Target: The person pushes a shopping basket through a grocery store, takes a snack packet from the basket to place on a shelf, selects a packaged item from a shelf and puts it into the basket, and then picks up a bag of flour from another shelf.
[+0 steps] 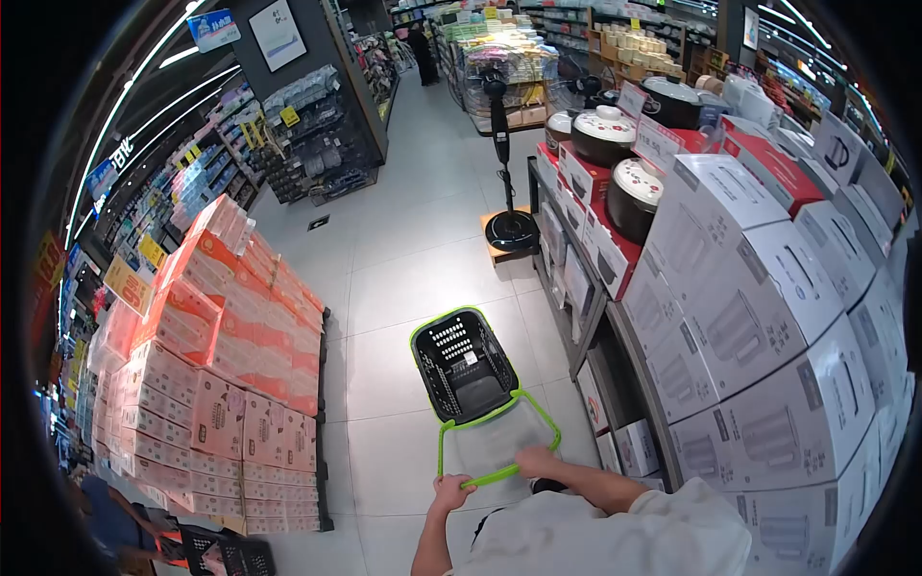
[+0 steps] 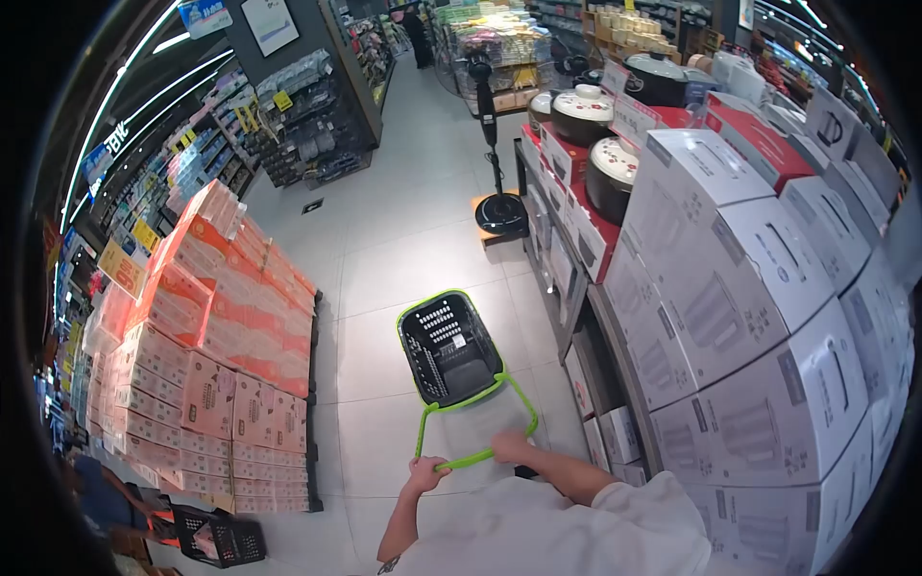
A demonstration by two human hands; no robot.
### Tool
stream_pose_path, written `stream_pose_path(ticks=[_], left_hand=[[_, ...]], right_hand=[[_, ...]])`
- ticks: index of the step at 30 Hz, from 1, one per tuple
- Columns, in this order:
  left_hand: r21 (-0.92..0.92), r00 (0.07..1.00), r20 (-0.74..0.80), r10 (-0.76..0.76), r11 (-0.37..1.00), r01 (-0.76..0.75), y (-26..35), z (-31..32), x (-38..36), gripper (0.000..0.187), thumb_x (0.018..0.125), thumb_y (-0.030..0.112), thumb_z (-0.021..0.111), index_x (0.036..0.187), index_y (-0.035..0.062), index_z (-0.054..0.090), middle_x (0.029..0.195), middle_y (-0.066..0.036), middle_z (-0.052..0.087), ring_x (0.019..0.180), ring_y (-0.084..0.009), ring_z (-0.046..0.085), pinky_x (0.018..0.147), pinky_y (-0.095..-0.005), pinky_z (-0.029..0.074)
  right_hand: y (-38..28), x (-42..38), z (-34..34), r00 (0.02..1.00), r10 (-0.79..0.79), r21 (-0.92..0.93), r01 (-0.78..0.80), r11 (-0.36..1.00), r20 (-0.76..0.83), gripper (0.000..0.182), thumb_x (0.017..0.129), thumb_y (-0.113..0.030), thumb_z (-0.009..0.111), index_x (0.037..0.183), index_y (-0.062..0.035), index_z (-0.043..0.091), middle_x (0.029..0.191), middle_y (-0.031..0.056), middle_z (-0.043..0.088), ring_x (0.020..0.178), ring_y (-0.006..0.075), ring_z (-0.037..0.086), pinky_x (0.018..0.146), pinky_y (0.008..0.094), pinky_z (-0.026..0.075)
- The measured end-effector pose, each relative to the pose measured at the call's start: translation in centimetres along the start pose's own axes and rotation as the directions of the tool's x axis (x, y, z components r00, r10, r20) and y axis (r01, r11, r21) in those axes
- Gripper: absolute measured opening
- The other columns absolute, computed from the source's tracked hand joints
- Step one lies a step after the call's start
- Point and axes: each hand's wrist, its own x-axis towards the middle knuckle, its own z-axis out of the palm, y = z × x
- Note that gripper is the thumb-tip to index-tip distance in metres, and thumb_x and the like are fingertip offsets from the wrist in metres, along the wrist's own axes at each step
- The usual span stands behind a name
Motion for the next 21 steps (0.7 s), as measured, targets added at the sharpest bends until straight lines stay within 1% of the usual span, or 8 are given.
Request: stream_pose_path(ticks=[3, 6, 8, 11, 12, 15, 17, 21], left_hand=[[0.035, 0.988, -0.151, -0.019, 0.999, 0.025, -0.7, -2.5, 3.6, 0.020, 0.086, 0.034, 0.070, 0.097, 0.0186, 0.073, 0.098, -0.003, 0.070, 0.102, -0.0253, 0.060, 0.103, -0.0530, 0.026], [0.016, 0.979, -0.201, 0.023, 1.000, -0.020, -2.8, -4.1, 7.3, 0.017, 0.084, 0.031, 0.071, 0.095, 0.0177, 0.073, 0.101, -0.002, 0.070, 0.101, -0.0258, 0.060, 0.103, -0.0528, 0.025], [-0.068, 0.975, -0.219, 0.040, 0.996, -0.056, -4.5, -5.2, 10.2, 0.017, 0.084, 0.029, 0.071, 0.097, 0.0173, 0.072, 0.101, 0.000, 0.069, 0.106, -0.0256, 0.056, 0.107, -0.0572, 0.020], [-0.110, 0.966, -0.248, 0.066, 0.989, -0.096, -6.6, -7.3, 14.6, 0.018, 0.083, 0.028, 0.071, 0.096, 0.0164, 0.072, 0.101, 0.001, 0.068, 0.108, -0.0256, 0.054, 0.108, -0.0593, 0.018], [-0.112, 0.964, -0.256, 0.074, 0.988, -0.105, -7.0, -8.2, 15.9, 0.017, 0.083, 0.028, 0.072, 0.095, 0.0160, 0.072, 0.101, 0.001, 0.068, 0.108, -0.0256, 0.053, 0.108, -0.0593, 0.018], [-0.094, 0.963, -0.259, 0.079, 0.990, -0.107, -8.7, -11.8, 20.2, 0.019, 0.082, 0.030, 0.072, 0.095, 0.0173, 0.073, 0.100, -0.001, 0.070, 0.105, -0.0253, 0.057, 0.105, -0.0539, 0.022], [-0.063, 0.979, -0.198, 0.044, 0.996, -0.057, -9.9, -14.7, 24.0, 0.021, 0.083, 0.032, 0.071, 0.099, 0.0178, 0.073, 0.098, -0.001, 0.070, 0.105, -0.0252, 0.057, 0.106, -0.0544, 0.022], [-0.031, 0.999, -0.034, -0.027, 0.999, 0.026, -11.4, -21.9, 31.7, 0.027, 0.086, 0.037, 0.068, 0.105, 0.0192, 0.073, 0.093, -0.004, 0.071, 0.105, -0.0254, 0.057, 0.107, -0.0567, 0.019]], right_hand=[[0.6, 4.9, -2.8, 1.000, -0.026, 0.028, 0.026, 0.999, 0.001, 0.023, 0.071, -0.017, 0.065, 0.090, -0.0074, 0.074, 0.090, 0.0139, 0.072, 0.088, 0.0322, 0.070, 0.073, 0.0473, 0.055], [0.8, 9.1, -5.8, 0.999, -0.048, 0.047, 0.047, 0.998, 0.008, 0.024, 0.072, -0.018, 0.064, 0.091, -0.0077, 0.074, 0.092, 0.0138, 0.072, 0.089, 0.0319, 0.070, 0.074, 0.0471, 0.055], [1.0, 11.7, -8.1, 0.997, -0.069, 0.070, 0.070, 0.995, -0.027, 0.024, 0.073, -0.019, 0.064, 0.092, -0.0072, 0.073, 0.093, 0.0136, 0.072, 0.089, 0.0320, 0.070, 0.074, 0.0472, 0.056], [1.7, 16.3, -10.9, 0.991, -0.075, 0.051, 0.070, 0.996, 0.110, 0.024, 0.075, -0.020, 0.063, 0.092, -0.0052, 0.072, 0.092, 0.0156, 0.072, 0.088, 0.0340, 0.070, 0.075, 0.0494, 0.055], [1.9, 18.0, -11.6, 0.992, -0.074, 0.053, 0.069, 0.996, 0.099, 0.023, 0.076, -0.019, 0.063, 0.092, -0.0052, 0.072, 0.092, 0.0159, 0.072, 0.089, 0.0344, 0.070, 0.075, 0.0494, 0.055], [2.3, 23.3, -13.7, 0.994, -0.071, 0.046, 0.068, 0.997, 0.083, 0.023, 0.075, -0.017, 0.062, 0.091, -0.0056, 0.072, 0.094, 0.0166, 0.071, 0.090, 0.0345, 0.069, 0.075, 0.0488, 0.055], [2.7, 27.4, -15.5, 0.992, -0.081, 0.025, 0.079, 0.997, 0.100, 0.023, 0.074, -0.016, 0.062, 0.092, -0.0068, 0.073, 0.097, 0.0171, 0.071, 0.094, 0.0329, 0.069, 0.076, 0.0479, 0.055], [4.0, 34.4, -22.3, 0.991, -0.089, 0.013, 0.088, 0.996, 0.099, 0.024, 0.075, -0.015, 0.059, 0.095, -0.0094, 0.072, 0.095, 0.0155, 0.071, 0.092, 0.0346, 0.069, 0.075, 0.0481, 0.055]])
